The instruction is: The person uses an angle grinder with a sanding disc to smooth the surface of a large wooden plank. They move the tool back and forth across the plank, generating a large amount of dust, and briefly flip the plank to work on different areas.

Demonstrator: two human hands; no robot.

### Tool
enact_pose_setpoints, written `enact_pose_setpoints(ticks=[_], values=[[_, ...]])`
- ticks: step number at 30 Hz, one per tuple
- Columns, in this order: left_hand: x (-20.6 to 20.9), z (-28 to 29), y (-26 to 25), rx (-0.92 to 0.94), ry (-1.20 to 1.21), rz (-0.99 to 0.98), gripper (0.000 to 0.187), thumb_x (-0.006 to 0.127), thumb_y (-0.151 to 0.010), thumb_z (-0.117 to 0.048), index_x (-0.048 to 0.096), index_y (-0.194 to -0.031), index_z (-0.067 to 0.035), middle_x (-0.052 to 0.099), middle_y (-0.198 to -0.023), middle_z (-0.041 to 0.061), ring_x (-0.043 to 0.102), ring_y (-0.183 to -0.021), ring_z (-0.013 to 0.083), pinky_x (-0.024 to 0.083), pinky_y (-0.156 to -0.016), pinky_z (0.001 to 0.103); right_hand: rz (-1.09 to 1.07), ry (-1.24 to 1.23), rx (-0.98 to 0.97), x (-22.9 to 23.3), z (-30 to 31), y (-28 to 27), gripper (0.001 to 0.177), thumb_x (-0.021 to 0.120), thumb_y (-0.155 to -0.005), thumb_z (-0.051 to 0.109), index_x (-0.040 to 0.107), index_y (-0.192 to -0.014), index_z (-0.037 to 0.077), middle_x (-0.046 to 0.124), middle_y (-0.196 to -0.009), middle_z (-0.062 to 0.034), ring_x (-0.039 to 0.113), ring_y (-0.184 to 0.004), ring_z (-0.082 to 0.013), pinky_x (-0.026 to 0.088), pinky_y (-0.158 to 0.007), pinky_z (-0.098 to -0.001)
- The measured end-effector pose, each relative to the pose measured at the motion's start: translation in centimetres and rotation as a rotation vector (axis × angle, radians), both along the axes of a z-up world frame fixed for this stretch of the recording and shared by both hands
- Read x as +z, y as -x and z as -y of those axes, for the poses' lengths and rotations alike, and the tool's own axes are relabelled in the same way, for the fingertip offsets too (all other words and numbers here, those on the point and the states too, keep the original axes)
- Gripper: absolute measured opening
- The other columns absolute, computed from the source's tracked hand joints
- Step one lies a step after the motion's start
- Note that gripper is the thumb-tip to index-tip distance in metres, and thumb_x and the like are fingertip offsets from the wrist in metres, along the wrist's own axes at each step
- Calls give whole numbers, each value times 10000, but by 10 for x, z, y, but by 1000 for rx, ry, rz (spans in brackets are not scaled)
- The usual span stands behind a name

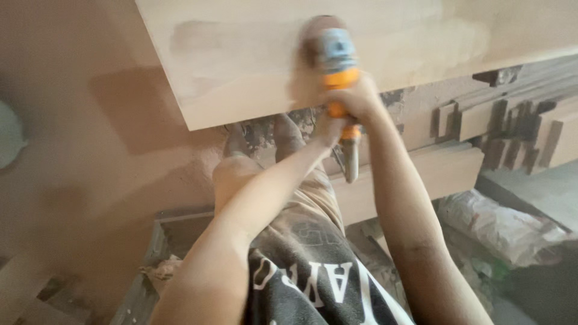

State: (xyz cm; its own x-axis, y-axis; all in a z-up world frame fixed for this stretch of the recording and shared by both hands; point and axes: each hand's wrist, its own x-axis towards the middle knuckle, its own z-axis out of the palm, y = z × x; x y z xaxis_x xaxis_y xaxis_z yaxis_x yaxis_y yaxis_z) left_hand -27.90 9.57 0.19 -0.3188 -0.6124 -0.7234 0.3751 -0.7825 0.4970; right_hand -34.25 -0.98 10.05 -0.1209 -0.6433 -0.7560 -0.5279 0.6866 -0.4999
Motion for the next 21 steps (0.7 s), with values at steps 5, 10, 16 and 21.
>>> enact_pose_setpoints(ticks=[5, 10, 16, 21], values=[[15, 37, 57, -390, 83, 34, 292, 808, -720, -232, 786, -957, -62, 778, -912, 77, 731, -839, 176, 575, -737, 319, 175, 28, -497, 16, -2, 83, 359, 761, -744, 47, 649, -1083, 3, 710, -916, -101, 734, -763, -239, 635, -658, -376], [16, 46, 82, -352, -53, -80, 321, 795, -725, -221, 768, -980, -30, 764, -896, 98, 725, -792, 215, 578, -677, 351, 207, 84, -461, 12, 1, 109, 335, 769, -770, 36, 654, -1084, 24, 692, -929, -75, 705, -770, -212, 611, -650, -354], [10, 43, 28, -165, -22, -70, 295, 733, -738, -147, 749, -995, -3, 750, -896, 114, 720, -784, 219, 582, -695, 347, 240, 89, -318, -10, 13, 57, 322, 781, -745, 43, 665, -1045, 20, 699, -915, -66, 706, -757, -189, 615, -662, -345], [22, 48, -25, -84, 18, -68, 296, 717, -749, -114, 715, -1016, 14, 735, -877, 112, 717, -770, 207, 586, -686, 345, 157, 82, -182, -8, 22, 3, 332, 825, -723, 86, 675, -1015, 38, 705, -901, -51, 702, -767, -168, 613, -669, -325]])
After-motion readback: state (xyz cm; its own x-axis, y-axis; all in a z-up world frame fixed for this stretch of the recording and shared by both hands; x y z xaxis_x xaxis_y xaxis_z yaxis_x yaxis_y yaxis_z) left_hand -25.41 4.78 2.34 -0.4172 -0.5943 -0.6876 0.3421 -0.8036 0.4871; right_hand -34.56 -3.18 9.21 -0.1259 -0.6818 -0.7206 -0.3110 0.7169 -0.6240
